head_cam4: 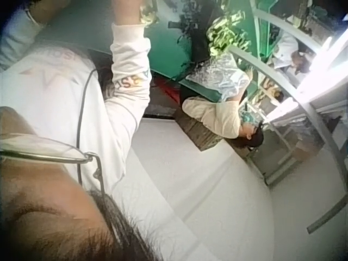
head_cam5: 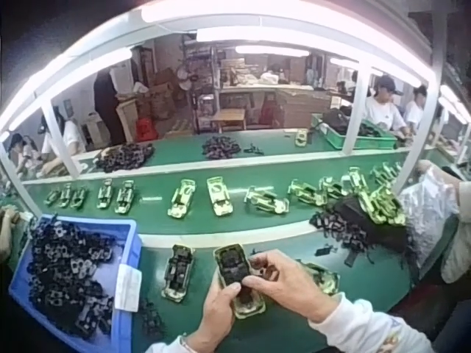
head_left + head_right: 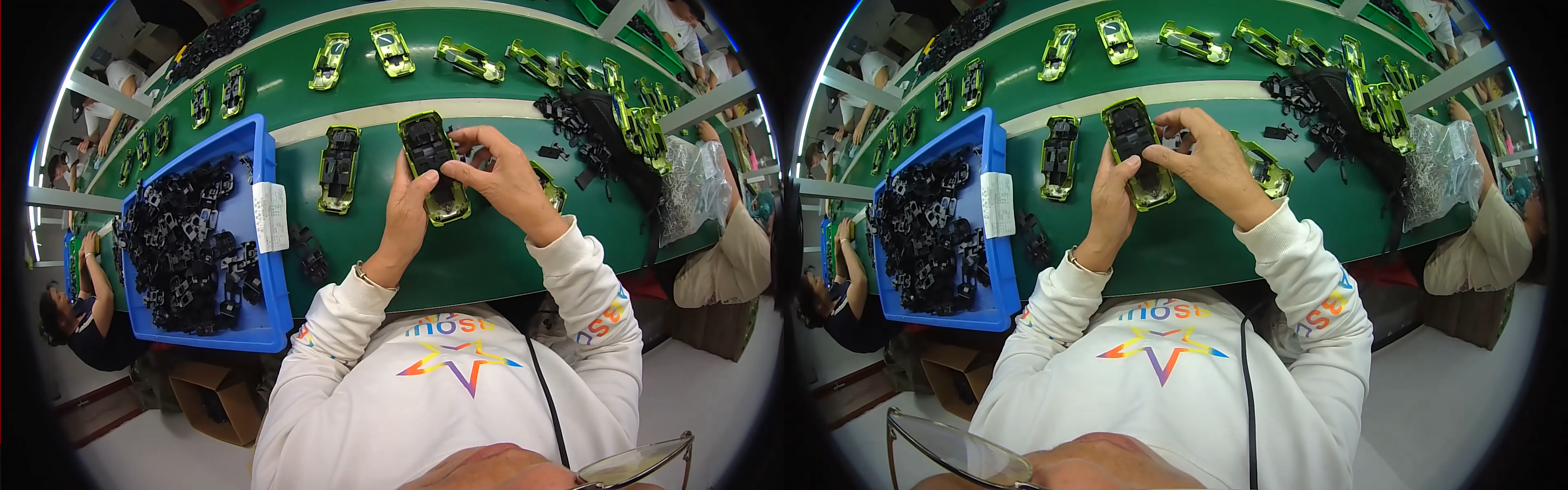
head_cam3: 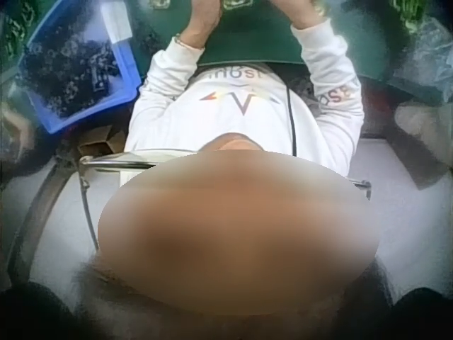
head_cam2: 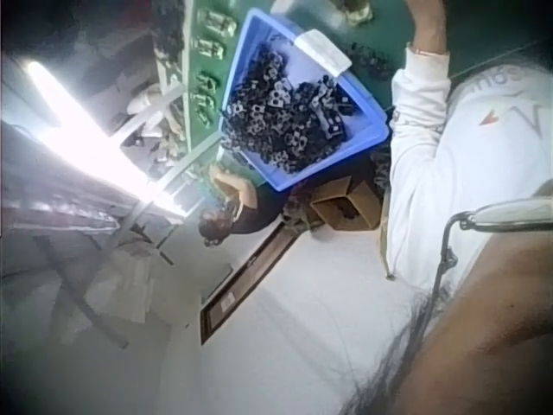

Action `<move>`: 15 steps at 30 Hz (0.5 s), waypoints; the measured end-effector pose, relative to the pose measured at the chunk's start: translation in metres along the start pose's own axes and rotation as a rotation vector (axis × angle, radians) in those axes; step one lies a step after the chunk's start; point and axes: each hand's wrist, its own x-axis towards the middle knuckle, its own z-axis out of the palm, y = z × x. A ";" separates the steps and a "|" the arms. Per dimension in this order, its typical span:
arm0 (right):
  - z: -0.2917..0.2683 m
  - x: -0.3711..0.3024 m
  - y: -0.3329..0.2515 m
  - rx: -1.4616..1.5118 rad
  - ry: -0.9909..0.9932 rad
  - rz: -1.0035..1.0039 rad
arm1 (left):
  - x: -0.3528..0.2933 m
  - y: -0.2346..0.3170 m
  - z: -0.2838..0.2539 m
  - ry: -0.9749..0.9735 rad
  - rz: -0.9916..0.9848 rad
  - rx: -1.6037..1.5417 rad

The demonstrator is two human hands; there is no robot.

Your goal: The person assembles toy cars by hand, fitting black plastic interior parts into green car bodies, placing them on the conveyor belt, and snapping separate black plastic chassis components together.

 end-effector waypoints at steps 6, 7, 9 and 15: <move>0.003 0.004 0.011 0.212 -0.118 0.091 | 0.003 -0.003 -0.002 0.029 0.011 0.127; 0.002 0.006 0.013 0.233 -0.142 0.096 | 0.005 -0.002 -0.002 0.025 -0.004 0.157; 0.000 0.009 0.011 0.262 -0.144 0.122 | 0.012 0.000 -0.002 0.028 0.001 0.194; -0.037 0.008 0.016 0.313 -0.001 0.063 | 0.095 0.023 -0.007 0.204 0.000 0.248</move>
